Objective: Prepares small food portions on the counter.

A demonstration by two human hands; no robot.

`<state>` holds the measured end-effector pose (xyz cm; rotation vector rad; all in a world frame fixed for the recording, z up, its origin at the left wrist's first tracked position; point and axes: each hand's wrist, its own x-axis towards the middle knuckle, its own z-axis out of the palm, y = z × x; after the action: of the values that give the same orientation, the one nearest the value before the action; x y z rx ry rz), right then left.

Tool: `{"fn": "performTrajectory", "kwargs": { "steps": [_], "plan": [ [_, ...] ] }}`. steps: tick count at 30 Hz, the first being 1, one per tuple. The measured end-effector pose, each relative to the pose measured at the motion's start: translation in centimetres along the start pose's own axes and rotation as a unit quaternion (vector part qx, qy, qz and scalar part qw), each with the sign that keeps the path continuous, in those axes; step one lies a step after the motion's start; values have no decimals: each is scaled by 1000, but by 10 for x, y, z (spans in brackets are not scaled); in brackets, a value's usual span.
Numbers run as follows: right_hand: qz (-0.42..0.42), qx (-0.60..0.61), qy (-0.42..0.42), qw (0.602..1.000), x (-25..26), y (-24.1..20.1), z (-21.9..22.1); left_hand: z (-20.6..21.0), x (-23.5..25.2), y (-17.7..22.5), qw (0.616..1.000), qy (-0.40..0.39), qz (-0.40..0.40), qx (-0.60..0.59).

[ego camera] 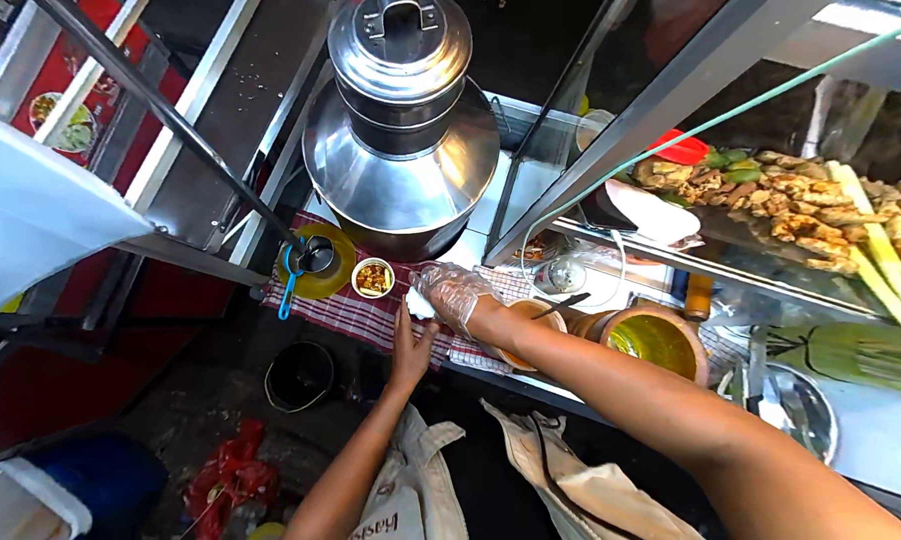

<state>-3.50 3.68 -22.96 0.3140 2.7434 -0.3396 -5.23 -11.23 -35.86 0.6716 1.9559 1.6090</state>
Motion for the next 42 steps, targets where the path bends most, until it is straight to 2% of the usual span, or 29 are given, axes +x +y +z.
{"fn": "performTrajectory", "kwargs": {
  "steps": [6,9,13,18,21,25,33,39,40,42],
  "plan": [
    [8,-14,-14,1000,4,-2,1,9,18,21,983,81,-132,-100],
    [-9,-15,-21,1000,2,-2,-4,10,23,18,964,76,-176,-184],
    [-44,-30,-19,998,5,3,1,10,23,20,944,74,-209,-244],
    [-32,-33,-34,998,9,1,2,11,23,20,936,80,-220,-263],
    [-33,-26,-36,998,13,4,5,13,23,17,944,82,-207,-245],
    [-31,-8,-49,998,11,7,-2,15,21,12,974,81,-136,-162],
    [-14,-20,-57,998,13,13,-9,11,21,3,995,5,-53,-83],
    [-33,25,-47,998,13,27,0,9,8,7,998,13,-62,-16],
    [-36,57,-46,997,14,33,-3,7,-1,9,999,18,-48,15],
    [-21,115,-41,992,15,45,-15,0,-19,16,995,34,29,84]
  ]
}}
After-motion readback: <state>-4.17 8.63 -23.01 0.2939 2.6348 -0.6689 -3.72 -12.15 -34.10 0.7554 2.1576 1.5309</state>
